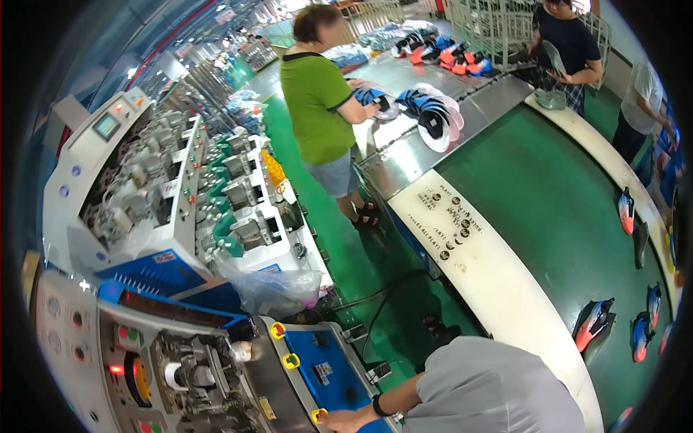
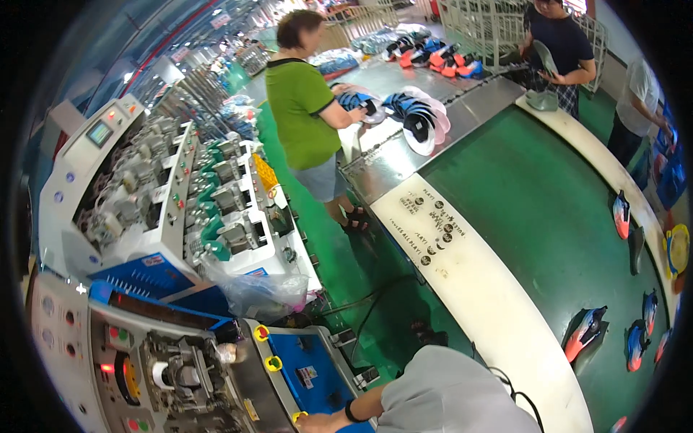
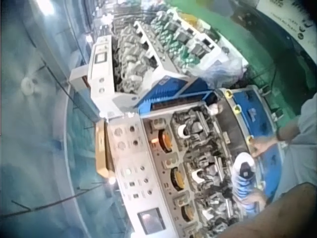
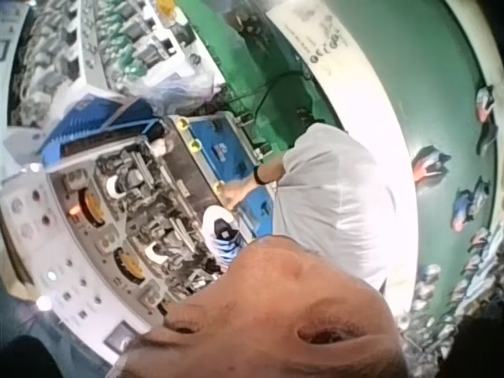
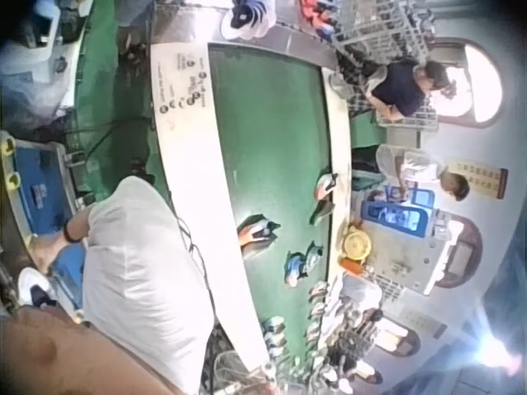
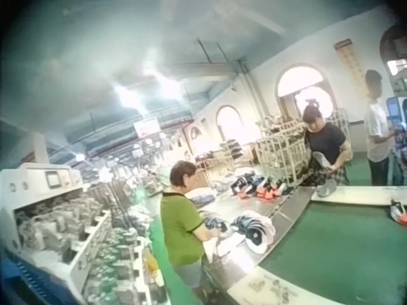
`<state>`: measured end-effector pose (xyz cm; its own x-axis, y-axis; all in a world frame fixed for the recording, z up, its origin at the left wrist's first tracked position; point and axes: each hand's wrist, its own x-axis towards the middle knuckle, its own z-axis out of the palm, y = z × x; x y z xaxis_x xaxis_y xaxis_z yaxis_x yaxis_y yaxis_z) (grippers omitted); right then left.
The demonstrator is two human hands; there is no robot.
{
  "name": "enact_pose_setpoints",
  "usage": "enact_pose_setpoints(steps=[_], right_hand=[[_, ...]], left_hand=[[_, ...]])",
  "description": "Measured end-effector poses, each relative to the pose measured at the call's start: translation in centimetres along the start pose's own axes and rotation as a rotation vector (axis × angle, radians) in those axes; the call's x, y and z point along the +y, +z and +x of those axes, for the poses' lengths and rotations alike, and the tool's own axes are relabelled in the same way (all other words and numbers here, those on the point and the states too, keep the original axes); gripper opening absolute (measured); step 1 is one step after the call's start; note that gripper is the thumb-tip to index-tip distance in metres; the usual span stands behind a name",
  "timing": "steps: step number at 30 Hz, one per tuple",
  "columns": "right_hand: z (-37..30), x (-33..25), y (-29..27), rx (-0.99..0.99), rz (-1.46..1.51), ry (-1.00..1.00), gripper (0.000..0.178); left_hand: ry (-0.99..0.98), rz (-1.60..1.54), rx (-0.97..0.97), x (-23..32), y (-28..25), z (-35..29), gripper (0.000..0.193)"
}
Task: Operating a heel-lasting or toe-lasting industrial machine to press and shape shoe uppers around a last, and organizing them on a conveyor system.
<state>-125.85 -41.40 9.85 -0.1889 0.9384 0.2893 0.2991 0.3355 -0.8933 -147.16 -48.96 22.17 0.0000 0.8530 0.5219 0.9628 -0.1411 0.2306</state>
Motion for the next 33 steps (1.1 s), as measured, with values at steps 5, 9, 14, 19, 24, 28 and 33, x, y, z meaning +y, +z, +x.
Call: enact_pose_setpoints(steps=[5, 9, 14, 19, 24, 28, 33], right_hand=[[-1.6, 6.1, -8.7, -0.120, -0.067, 0.357, 0.072], [-2.4, 7.6, -12.1, -0.113, 0.073, 0.386, 0.054], [-2.4, 7.7, -12.4, -0.119, 0.088, 0.379, 0.031], [-2.3, 10.4, -9.0, -0.176, 0.105, 0.353, 0.028], [-2.2, 7.6, -6.6, -0.242, 0.057, 0.319, 0.034], [-0.7, 6.5, -0.2, -0.148, 0.064, 0.254, 0.044], [0.8, 1.7, 5.4, -0.270, 0.039, 0.204, 0.030]], left_hand=[[0.048, 0.016, -0.011, 7.5, 1.2, 2.6, 0.086], [0.081, 0.035, -0.012, 10.8, 1.2, 4.6, 0.086], [0.088, 0.059, -0.002, 12.7, 0.7, 5.8, 0.087], [0.069, 0.066, -0.010, 12.8, 0.1, 5.2, 0.087], [0.017, 0.069, -0.011, 9.6, -1.4, 3.7, 0.087], [-0.023, 0.077, -0.032, 6.0, -3.0, 1.7, 0.087], [-0.081, 0.048, -0.049, -0.5, -5.0, 0.2, 0.087]])
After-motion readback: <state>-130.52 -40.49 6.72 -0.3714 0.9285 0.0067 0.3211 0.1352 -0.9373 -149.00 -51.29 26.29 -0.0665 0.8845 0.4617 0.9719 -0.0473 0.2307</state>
